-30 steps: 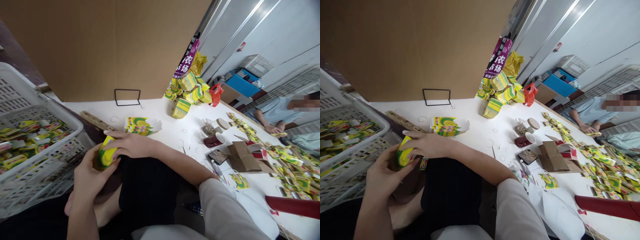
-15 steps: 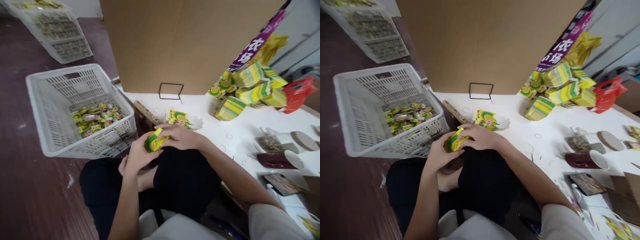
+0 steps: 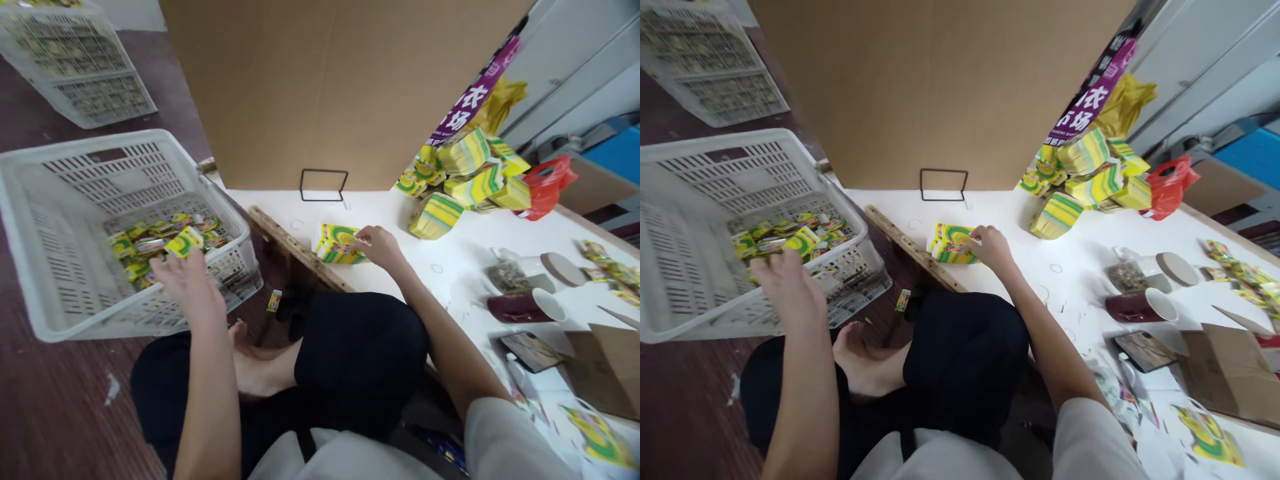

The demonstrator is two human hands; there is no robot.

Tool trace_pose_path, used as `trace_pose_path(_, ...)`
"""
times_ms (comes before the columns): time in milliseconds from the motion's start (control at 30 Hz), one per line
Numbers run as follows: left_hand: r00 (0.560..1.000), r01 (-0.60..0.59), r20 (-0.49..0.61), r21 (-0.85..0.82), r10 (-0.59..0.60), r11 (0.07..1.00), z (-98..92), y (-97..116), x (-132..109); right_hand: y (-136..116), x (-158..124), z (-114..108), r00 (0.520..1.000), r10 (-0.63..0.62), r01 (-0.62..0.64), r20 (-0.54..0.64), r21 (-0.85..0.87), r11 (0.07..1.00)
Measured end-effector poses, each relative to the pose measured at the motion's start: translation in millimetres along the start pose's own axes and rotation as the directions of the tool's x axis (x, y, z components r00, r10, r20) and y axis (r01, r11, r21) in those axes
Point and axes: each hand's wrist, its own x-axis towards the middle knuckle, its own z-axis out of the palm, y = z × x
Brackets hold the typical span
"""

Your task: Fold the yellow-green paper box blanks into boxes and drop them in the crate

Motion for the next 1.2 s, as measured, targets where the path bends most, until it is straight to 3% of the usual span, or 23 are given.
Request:
trace_pose_path(100, 0.978, 0.167, -0.099, -0.174, -0.186, 0.970, 9.5, -9, -30, 9, -1, 16, 0.997, 0.032, -0.025, 0.073, -0.089, 0.996)
trace_pose_path(233, 0.942, 0.323, 0.004, -0.287, -0.336, 0.902, 29.6, -15, -68, 21, 2, 27, 0.997, 0.057, -0.064, -0.049, -0.155, 0.986)
trace_pose_path(467, 0.920, 0.388, 0.175, -0.302, -0.349, 0.871, 33.9, -1, -90, 29, 7, 32, 0.999, 0.037, -0.034, 0.016, -0.161, 0.986)
trace_pose_path(633, 0.885, 0.441, 0.304, -0.296, -0.354, 0.847, 40.7, 1, -105, 23, 6, 30, 1.000, 0.025, -0.025, 0.002, -0.051, 0.998)
trace_pose_path(767, 0.801, 0.479, 0.517, -0.253, -0.301, 0.840, 47.8, 12, -116, 6, -5, 11, 0.998, 0.014, -0.008, -0.062, 0.092, 0.996)
trace_pose_path(867, 0.720, 0.502, 0.674, -0.342, -0.164, 0.794, 56.9, 31, -121, -29, -27, -12, 0.980, -0.152, 0.171, -0.130, 0.145, 0.975)
trace_pose_path(933, 0.759, 0.509, 0.646, -0.503, -0.087, 0.698, 65.4, 46, -121, -60, -45, -22, 0.941, -0.325, 0.337, -0.098, 0.160, 0.928)
trace_pose_path(1033, 0.881, 0.445, 0.453, -0.693, -0.137, 0.568, 75.3, 70, -119, -97, -67, -24, 0.851, -0.525, 0.499, 0.013, 0.288, 0.817)
trace_pose_path(1100, 0.928, 0.367, 0.333, -0.725, -0.169, 0.584, 76.4, 81, -118, -108, -75, -19, 0.809, -0.586, 0.498, 0.048, 0.473, 0.727)
trace_pose_path(1200, 0.957, 0.288, 0.239, -0.707, -0.164, 0.646, 72.3, 87, -121, -110, -77, -14, 0.785, -0.613, 0.391, 0.096, 0.691, 0.608)
